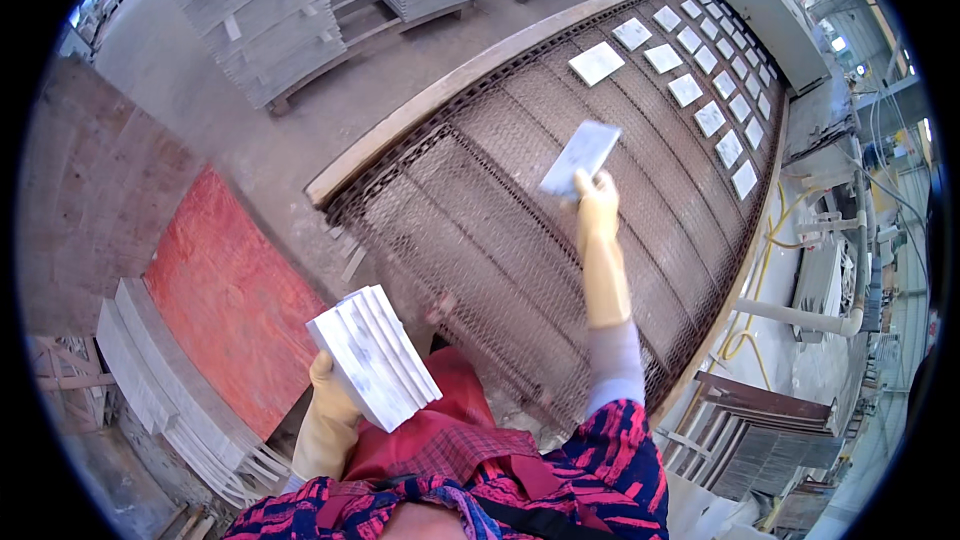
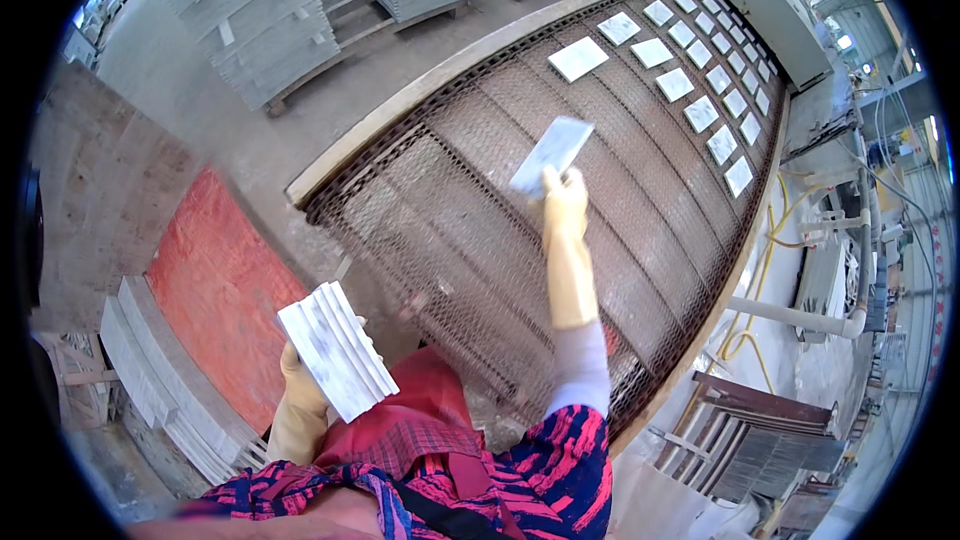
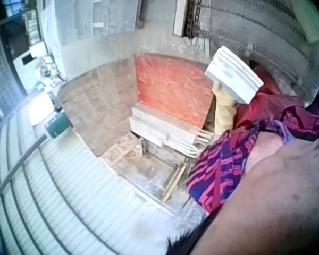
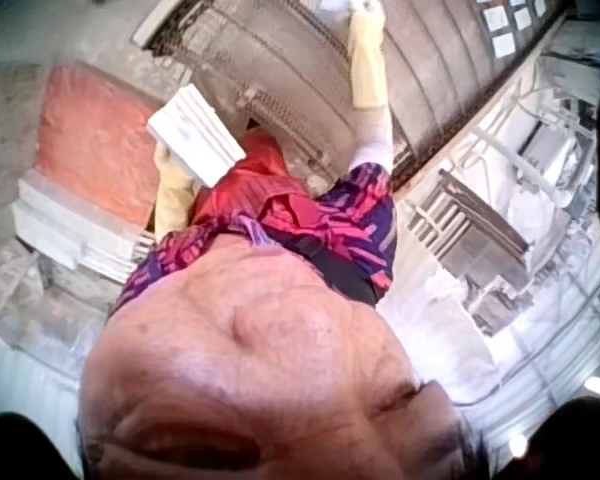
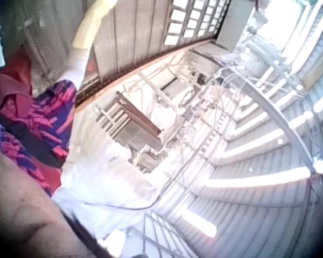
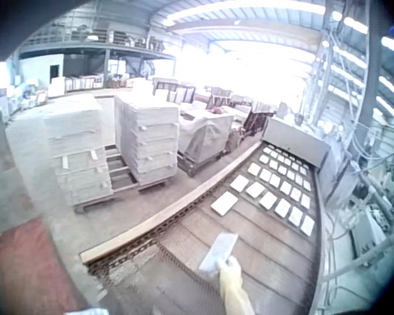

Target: The person picks up stacks of small, rectangular, light-colored tiles from a pile on the floor and places them one by one onto a large, curved, mesh-like surface. The person arranges the tiles in neat rows, filling the surface systematically.

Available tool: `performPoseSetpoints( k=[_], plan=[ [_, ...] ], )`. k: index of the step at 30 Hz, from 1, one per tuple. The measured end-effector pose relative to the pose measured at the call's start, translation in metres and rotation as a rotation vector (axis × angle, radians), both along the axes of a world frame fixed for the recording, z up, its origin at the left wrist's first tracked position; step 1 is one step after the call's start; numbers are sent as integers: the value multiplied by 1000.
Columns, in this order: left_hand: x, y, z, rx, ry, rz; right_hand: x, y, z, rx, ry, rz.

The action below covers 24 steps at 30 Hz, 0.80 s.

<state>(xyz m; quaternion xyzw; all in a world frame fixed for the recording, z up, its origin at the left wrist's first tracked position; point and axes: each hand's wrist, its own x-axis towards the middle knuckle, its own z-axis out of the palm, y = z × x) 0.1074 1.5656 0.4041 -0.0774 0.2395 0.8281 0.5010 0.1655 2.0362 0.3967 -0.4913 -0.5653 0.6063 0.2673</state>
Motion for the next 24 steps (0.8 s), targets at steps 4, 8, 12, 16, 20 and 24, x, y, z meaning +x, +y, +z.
performPoseSetpoints(
  k=[4, 8, 12, 16, 20, 24],
  plan=[
    [-15, 94, 20, 28, -76, -47, -48, 168, -22, 70, 33, -165],
    [-42, 139, 15, 27, -92, -93, -72, 280, -50, -9, 56, -284],
    [-58, 172, 4, 15, -49, -138, -43, 306, -59, 86, -81, -289],
    [-67, 188, -14, -49, 57, -147, -15, 202, -33, 545, -364, 8],
    [-84, 216, -39, -16, 68, -251, 25, 11, 51, 96, -251, 911],
    [-78, 247, -44, 56, -25, -366, 24, -66, 65, -186, -254, 604]
  ],
)
